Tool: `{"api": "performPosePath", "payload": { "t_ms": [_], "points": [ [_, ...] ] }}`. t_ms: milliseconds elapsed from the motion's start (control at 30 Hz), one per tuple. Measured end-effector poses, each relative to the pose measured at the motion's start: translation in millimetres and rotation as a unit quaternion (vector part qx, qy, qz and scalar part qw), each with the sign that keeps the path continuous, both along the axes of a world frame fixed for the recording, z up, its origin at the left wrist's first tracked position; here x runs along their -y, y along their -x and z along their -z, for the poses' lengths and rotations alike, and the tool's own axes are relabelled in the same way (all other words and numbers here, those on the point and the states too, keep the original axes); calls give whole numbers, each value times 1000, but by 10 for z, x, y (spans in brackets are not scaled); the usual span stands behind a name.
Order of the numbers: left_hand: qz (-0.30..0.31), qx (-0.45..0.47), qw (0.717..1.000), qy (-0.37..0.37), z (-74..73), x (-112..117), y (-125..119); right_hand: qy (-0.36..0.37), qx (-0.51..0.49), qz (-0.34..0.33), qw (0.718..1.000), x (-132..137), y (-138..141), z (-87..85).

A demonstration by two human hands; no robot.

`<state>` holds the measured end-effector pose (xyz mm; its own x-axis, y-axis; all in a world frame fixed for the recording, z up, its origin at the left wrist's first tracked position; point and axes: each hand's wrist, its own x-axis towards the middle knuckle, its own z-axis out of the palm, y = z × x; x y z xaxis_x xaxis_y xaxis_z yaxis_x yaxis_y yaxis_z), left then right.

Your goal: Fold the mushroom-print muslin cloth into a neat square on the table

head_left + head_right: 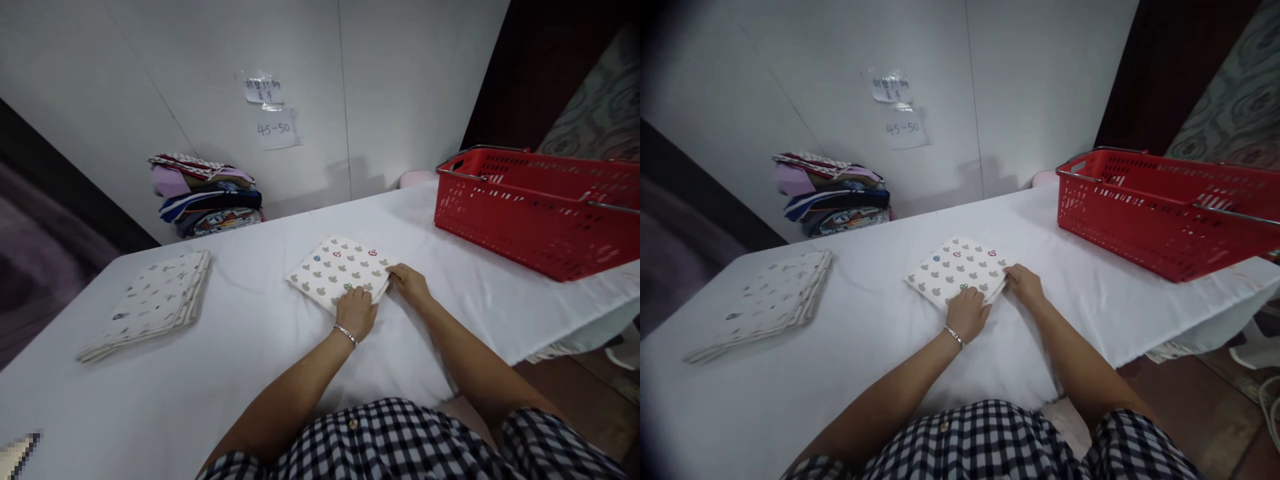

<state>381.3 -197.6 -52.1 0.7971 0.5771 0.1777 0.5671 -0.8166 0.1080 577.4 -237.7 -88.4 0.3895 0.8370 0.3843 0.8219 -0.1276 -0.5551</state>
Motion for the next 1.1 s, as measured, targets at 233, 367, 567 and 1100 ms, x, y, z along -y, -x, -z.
{"api": "performPosePath", "payload": {
  "t_ms": [233,367,567,1100],
  "points": [
    [-9,-6,1000,6,-20,-6,-20,-54,-273,9,961,-21,-62,113],
    [11,5,1000,-1,33,-22,-18,-66,-418,72,903,-49,-87,43],
    [17,13,1000,7,37,-49,-38,-8,-405,96,909,-159,-130,-9],
    [9,-13,1000,-11,47,0,-85,-61,-372,101,921,-491,-282,211]
  ]
}}
